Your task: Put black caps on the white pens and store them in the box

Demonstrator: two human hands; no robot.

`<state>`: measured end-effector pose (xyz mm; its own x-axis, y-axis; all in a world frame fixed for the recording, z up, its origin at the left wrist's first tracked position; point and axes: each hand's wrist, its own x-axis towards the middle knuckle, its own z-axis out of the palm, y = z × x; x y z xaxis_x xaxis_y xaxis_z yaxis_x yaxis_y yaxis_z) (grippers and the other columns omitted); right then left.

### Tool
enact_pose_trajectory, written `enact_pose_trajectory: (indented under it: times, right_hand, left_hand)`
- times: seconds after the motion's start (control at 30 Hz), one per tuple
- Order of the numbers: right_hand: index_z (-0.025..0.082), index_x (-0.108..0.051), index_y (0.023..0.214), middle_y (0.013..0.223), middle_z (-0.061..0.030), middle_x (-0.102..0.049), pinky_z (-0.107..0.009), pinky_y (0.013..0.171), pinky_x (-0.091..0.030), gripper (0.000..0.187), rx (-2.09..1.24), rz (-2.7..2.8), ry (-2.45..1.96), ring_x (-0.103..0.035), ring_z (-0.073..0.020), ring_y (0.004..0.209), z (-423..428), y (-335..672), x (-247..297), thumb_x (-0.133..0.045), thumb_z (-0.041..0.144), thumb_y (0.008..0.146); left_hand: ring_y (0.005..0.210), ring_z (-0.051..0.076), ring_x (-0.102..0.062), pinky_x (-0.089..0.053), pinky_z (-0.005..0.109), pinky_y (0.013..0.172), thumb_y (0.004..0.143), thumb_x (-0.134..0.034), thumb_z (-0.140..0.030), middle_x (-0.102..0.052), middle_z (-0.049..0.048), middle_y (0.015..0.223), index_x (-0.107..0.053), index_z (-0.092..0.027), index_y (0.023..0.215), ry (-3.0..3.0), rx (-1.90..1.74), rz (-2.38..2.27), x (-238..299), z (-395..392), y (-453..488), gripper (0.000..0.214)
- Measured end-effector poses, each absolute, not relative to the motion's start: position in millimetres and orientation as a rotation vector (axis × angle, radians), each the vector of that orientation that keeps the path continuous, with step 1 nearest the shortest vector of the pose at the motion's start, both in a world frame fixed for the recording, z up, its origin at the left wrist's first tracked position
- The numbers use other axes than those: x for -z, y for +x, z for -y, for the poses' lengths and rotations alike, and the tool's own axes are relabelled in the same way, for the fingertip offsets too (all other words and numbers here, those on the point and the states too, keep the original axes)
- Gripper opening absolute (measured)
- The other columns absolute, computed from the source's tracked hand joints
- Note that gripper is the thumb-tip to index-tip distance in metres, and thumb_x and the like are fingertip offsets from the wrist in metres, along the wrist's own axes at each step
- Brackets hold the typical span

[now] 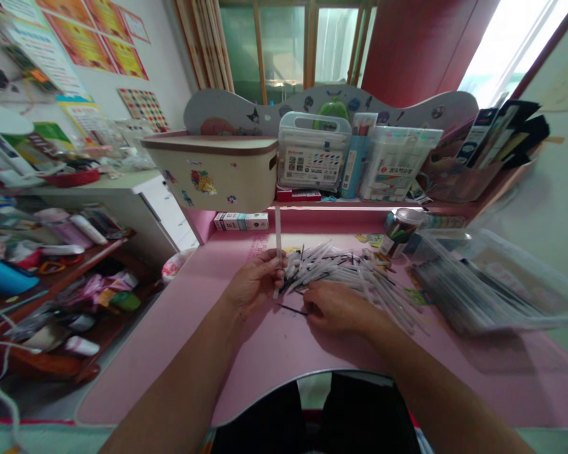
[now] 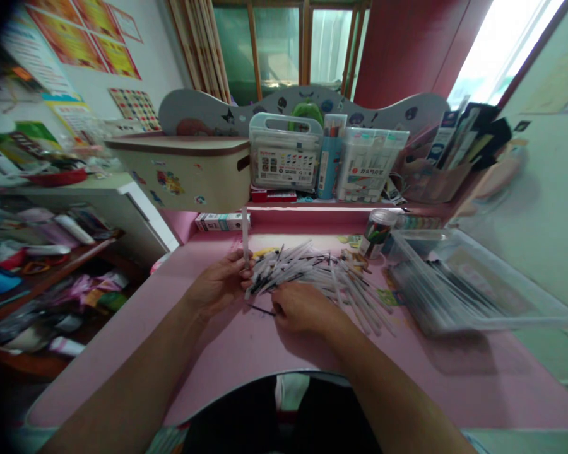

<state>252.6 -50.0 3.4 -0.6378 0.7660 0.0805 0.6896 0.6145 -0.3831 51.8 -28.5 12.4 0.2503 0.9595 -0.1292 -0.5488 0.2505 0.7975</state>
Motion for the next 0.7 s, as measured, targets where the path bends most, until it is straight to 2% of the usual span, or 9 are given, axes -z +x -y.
enact_pose_trajectory:
  times: [0.2,0.4,0.57,0.7]
  right_hand:
    - [0.017,-0.071,0.077,0.079,-0.0096,-0.071,-0.029,0.061,-0.036,0.013,-0.398,2.694,-1.259,-0.058,-0.0187,0.067,55,249,-3,-0.058,0.015,0.078]
    - [0.018,-0.058,0.068,0.07,-0.0012,-0.059,-0.026,0.058,-0.031,0.005,-0.65,2.537,-1.138,-0.047,-0.0136,0.063,44,262,-12,-0.058,0.013,0.068]
    - [0.018,-0.05,0.067,0.062,0.0053,-0.046,-0.021,0.054,-0.03,0.007,-1.164,2.223,-1.044,-0.041,-0.0092,0.058,36,270,-16,-0.053,0.012,0.066]
    - [0.018,-0.049,0.069,0.064,0.0059,-0.044,-0.02,0.054,-0.03,0.005,-1.294,1.998,-1.009,-0.04,-0.0081,0.059,33,270,-9,-0.052,0.014,0.068]
  left_hand:
    - [0.053,0.006,-0.05,-0.04,0.015,0.046,0.067,-0.077,-0.016,-0.061,-0.0005,0.069,-0.061,-0.014,0.085,0.784,-1.194,-0.779,-13,28,49,0.024]
    - [0.051,0.006,-0.051,-0.037,0.014,0.043,0.069,-0.07,-0.008,-0.063,-0.0006,0.072,-0.064,-0.016,0.106,0.624,-1.26,-0.818,-19,31,53,0.038]
    - [0.053,0.008,-0.056,-0.04,0.014,0.042,0.072,-0.061,-0.001,-0.064,0.0023,0.07,-0.062,-0.014,0.081,0.378,-1.263,-0.823,-18,31,56,0.015]
    - [0.054,0.008,-0.058,-0.045,0.015,0.044,0.081,-0.061,-0.008,-0.065,0.0036,0.07,-0.062,-0.012,0.078,0.359,-1.23,-0.851,-18,31,58,0.005]
